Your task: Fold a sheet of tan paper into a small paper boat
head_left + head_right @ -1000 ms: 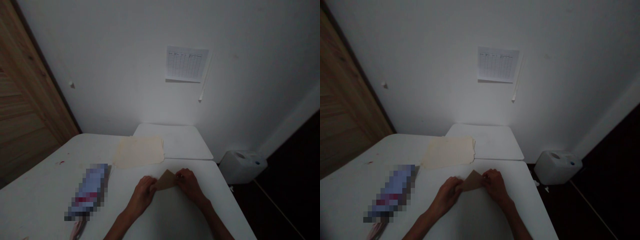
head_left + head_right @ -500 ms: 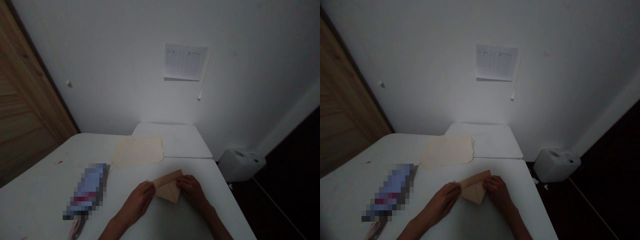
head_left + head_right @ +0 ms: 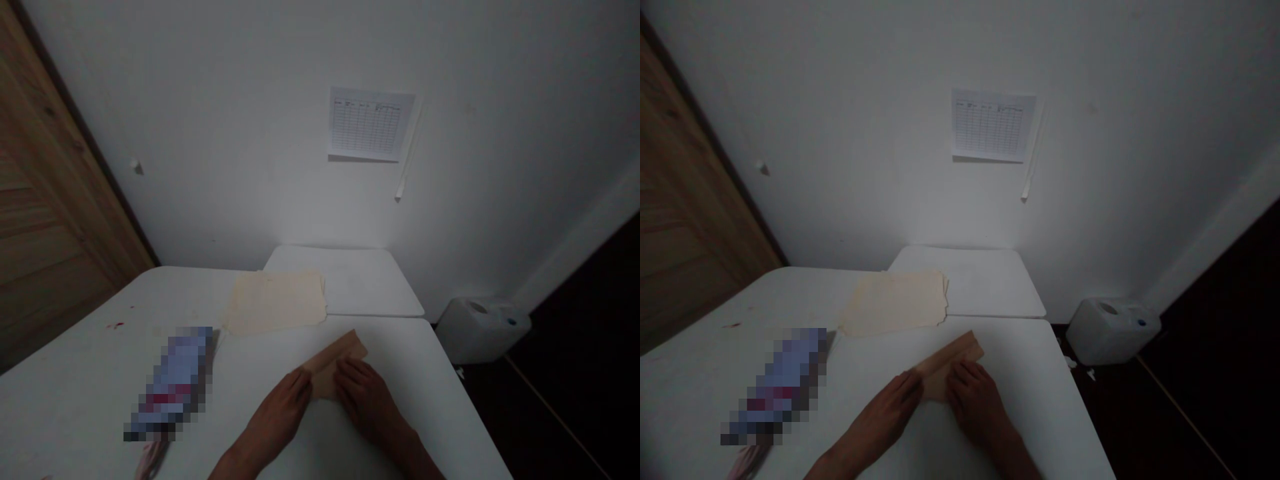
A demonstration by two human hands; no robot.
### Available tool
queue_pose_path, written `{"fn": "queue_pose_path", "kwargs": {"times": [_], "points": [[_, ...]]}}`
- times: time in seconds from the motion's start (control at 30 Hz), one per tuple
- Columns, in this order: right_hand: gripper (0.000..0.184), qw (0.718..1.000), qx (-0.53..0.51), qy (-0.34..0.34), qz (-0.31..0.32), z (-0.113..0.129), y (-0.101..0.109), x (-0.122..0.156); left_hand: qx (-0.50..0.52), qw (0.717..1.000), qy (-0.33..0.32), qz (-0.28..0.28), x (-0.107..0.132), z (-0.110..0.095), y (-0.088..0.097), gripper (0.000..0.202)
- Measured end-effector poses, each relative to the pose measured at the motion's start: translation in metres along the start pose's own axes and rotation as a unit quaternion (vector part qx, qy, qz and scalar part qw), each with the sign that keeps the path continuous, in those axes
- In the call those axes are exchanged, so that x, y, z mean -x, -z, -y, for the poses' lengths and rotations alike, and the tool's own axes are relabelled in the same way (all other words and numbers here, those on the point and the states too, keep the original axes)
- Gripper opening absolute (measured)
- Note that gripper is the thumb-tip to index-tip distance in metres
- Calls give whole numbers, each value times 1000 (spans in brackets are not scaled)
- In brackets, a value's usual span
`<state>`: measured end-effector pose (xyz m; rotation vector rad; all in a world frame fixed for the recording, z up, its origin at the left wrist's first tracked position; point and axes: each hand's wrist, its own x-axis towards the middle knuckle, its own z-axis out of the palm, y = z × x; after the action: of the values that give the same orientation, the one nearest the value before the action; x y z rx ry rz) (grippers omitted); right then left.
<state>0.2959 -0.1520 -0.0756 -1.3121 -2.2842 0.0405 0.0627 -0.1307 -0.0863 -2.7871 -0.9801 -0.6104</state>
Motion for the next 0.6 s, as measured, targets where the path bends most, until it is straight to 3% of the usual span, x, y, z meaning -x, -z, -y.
{"fn": "queue_pose_path", "kwargs": {"times": [0.37, 0.6], "points": [[28, 1000, -6, -1, 18, 2, 0, 1, 221, 975, 28, 17, -14, -5, 27, 26], [19, 1000, -12, -8, 9, 3, -3, -8, 284, 956, 72, 6, -15, -4, 25, 19]]}}
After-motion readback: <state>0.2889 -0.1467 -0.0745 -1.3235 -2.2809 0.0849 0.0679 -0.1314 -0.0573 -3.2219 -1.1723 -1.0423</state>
